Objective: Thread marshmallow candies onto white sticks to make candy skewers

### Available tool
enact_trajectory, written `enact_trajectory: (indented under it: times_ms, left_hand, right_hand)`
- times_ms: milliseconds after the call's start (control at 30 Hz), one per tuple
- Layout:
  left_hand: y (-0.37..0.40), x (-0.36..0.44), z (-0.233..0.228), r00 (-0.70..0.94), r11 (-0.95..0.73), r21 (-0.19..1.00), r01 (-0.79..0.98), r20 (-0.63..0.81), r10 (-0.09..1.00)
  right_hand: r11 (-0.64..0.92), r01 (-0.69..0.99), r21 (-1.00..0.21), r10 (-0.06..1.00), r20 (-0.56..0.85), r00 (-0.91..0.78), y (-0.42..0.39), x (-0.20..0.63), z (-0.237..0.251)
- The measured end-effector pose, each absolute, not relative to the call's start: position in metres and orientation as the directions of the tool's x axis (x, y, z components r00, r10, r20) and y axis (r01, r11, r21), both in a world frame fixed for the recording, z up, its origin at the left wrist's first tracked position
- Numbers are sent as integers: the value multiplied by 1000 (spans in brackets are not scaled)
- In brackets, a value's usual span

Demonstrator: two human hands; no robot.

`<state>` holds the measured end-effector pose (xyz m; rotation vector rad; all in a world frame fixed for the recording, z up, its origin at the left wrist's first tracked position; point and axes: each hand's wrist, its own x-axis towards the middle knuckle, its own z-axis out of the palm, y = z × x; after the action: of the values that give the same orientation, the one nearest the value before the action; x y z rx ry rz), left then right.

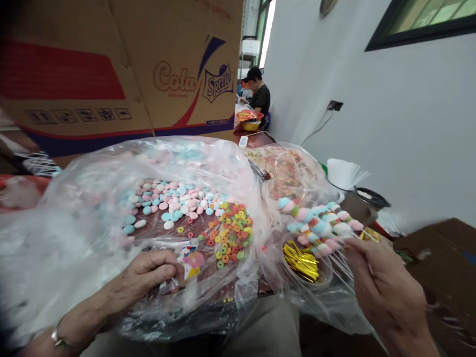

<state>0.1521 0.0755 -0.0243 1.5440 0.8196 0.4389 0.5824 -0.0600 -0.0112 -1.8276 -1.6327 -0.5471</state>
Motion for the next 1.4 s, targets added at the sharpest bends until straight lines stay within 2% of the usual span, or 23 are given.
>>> enact_trajectory:
  times_ms: [67, 133, 233, 400, 567, 700, 800, 933, 1067, 1200, 1300, 1400]
  left_hand:
    - [75, 151, -26, 676, 90, 978, 191, -197, 710]
    - [74, 149, -26, 682, 124, 979, 159, -200, 703]
    - [73, 147, -24, 696, 151, 981, 126, -196, 691]
    - [72, 144, -23, 723, 182, 979, 94, -193, 663]
    - [73, 141, -32, 730, 249, 968, 24, -187, 658]
    - [77, 138, -33, 749, 211, 969, 127, -233, 620]
    - [81, 135, -27, 778, 144, 964, 222, -264, 569]
    - [85, 134, -19, 811, 130, 951, 280, -307, 499]
    - [85, 134, -16, 823, 150, 937, 314, -348, 449]
    - [84, 137, -12, 799, 144, 933, 330, -357, 483]
    - [82, 141, -2, 782, 87, 932, 351, -343, 520]
    - [78, 148, 9, 797, 16, 930, 367, -324, 510]
  right_hand:
    - [177, 957, -228, 729, 684, 28, -59, 554, -7]
    - [295, 930, -219, 760, 643, -90, -54, 524, 0]
    - [399, 895, -200, 741, 645, -186, -43, 490, 12]
    - [486, 869, -96, 693, 648, -316, -28, 473, 19]
    - [532, 846, -17, 641, 661, -390, -23, 474, 18]
    - [562, 826, 48, 603, 659, -449, -22, 479, 20]
    - [577, 814, 62, 613, 626, -482, -20, 484, 22]
    - [624, 780, 48, 629, 560, -538, -16, 487, 23]
    - [603, 798, 3, 653, 573, -496, -14, 482, 20]
    - [605, 796, -22, 677, 539, -500, -15, 475, 17]
    - [592, 804, -58, 683, 565, -463, -16, 470, 15]
    - [580, 808, -102, 695, 579, -426, -14, 464, 12]
